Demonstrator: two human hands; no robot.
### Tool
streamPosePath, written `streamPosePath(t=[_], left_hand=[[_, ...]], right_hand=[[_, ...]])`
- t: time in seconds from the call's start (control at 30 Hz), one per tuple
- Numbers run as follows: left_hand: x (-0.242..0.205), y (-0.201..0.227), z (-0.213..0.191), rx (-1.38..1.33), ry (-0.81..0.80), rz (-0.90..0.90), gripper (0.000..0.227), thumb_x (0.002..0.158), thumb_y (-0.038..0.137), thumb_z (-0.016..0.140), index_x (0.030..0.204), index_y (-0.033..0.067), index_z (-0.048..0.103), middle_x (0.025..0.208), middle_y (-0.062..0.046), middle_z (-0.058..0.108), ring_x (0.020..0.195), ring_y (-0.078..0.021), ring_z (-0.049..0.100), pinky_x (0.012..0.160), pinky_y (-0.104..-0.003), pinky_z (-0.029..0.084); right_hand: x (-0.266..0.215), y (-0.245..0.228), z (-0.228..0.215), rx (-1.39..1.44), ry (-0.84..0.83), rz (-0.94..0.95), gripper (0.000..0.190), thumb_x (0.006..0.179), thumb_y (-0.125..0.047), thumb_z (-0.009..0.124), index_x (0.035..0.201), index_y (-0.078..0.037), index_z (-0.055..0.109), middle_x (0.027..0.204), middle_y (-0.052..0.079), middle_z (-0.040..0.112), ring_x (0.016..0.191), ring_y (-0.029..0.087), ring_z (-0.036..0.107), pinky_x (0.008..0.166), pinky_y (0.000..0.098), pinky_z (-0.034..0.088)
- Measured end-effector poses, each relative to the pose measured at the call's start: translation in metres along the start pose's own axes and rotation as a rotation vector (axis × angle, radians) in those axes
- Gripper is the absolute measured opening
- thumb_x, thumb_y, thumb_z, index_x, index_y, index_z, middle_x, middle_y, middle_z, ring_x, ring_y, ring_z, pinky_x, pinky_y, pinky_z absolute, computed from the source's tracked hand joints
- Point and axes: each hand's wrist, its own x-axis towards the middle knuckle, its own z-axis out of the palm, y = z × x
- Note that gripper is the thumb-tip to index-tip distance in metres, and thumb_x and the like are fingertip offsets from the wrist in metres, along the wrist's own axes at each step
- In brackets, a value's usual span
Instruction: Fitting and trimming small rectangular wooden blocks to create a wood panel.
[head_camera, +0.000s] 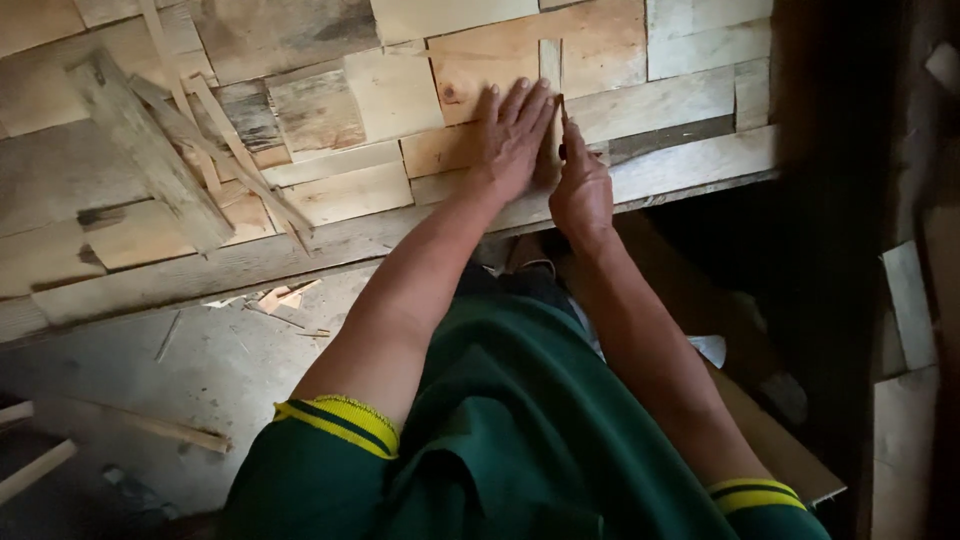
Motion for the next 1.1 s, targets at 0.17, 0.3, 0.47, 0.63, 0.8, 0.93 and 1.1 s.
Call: streamPosePath(t=[0.17, 0.3, 0.47, 0.63, 0.8, 0.93, 1.1], left_hand=[[-0.003, 0.001, -0.016, 0.034, -0.029, 0.016, 0.07, 0.094, 0.02, 0.056, 0.16, 0.0113, 0.036, 0.172, -0.007, 0.019, 0.158, -0.0322, 0.015, 0.125, -0.062, 0.005], [-0.003, 0.001, -0.013, 0.08, -0.051, 0.016, 0.076, 0.091, 0.022, 0.061, 0.161, 0.0119, 0.035, 0.171, -0.007, 0.017, 0.157, -0.0326, 0.015, 0.124, -0.063, 0.006], [-0.002, 0.002, -0.021, 0.08, -0.089, 0.01, 0.086, 0.084, 0.027, 0.067, 0.161, 0.0125, 0.032, 0.171, -0.009, 0.014, 0.156, -0.0323, 0.013, 0.124, -0.062, 0.004], [-0.002, 0.003, -0.02, 0.002, -0.082, 0.001, 0.09, 0.083, 0.025, 0.07, 0.162, 0.009, 0.03, 0.172, -0.01, 0.014, 0.158, -0.033, 0.012, 0.127, -0.06, 0.003], [0.001, 0.005, -0.024, -0.053, -0.084, -0.025, 0.092, 0.077, 0.017, 0.071, 0.16, 0.0104, 0.032, 0.17, -0.011, 0.017, 0.156, -0.0334, 0.014, 0.124, -0.062, 0.003], [-0.002, 0.008, -0.026, -0.08, -0.062, -0.034, 0.087, 0.08, 0.016, 0.07, 0.16, 0.0156, 0.037, 0.17, -0.011, 0.021, 0.157, -0.0357, 0.017, 0.124, -0.065, 0.004], [0.0, 0.007, -0.029, -0.027, -0.057, -0.013, 0.08, 0.08, 0.019, 0.069, 0.155, 0.0233, 0.042, 0.168, -0.013, 0.022, 0.154, -0.0368, 0.017, 0.121, -0.069, 0.002]], right_hand=[[-0.009, -0.003, -0.005, 0.005, -0.005, -0.011, 0.071, 0.089, 0.008, 0.052, 0.157, -0.005, 0.038, 0.118, 0.029, 0.07, 0.106, 0.046, 0.069, 0.087, 0.0504, 0.055], [-0.015, -0.007, -0.006, 0.018, 0.005, -0.012, 0.07, 0.09, 0.008, 0.051, 0.157, -0.008, 0.039, 0.118, 0.029, 0.071, 0.108, 0.045, 0.07, 0.089, 0.0494, 0.056], [-0.024, -0.009, -0.009, -0.028, -0.034, 0.02, 0.072, 0.088, 0.009, 0.05, 0.157, -0.008, 0.039, 0.117, 0.029, 0.071, 0.104, 0.046, 0.069, 0.085, 0.0516, 0.056], [-0.033, -0.013, -0.02, -0.053, -0.075, 0.067, 0.07, 0.09, 0.007, 0.052, 0.157, -0.01, 0.039, 0.113, 0.028, 0.072, 0.098, 0.048, 0.069, 0.081, 0.0539, 0.054], [-0.034, -0.009, -0.028, -0.022, -0.101, 0.062, 0.071, 0.086, 0.005, 0.051, 0.154, -0.012, 0.043, 0.113, 0.022, 0.074, 0.097, 0.042, 0.072, 0.08, 0.0505, 0.057], [-0.034, 0.001, -0.027, 0.008, -0.111, 0.071, 0.068, 0.089, 0.005, 0.051, 0.154, -0.014, 0.045, 0.115, 0.021, 0.074, 0.099, 0.04, 0.073, 0.082, 0.0493, 0.058], [-0.038, -0.008, -0.036, -0.04, -0.155, 0.058, 0.071, 0.088, 0.005, 0.052, 0.156, -0.015, 0.042, 0.116, 0.019, 0.074, 0.098, 0.043, 0.071, 0.082, 0.0511, 0.056]])
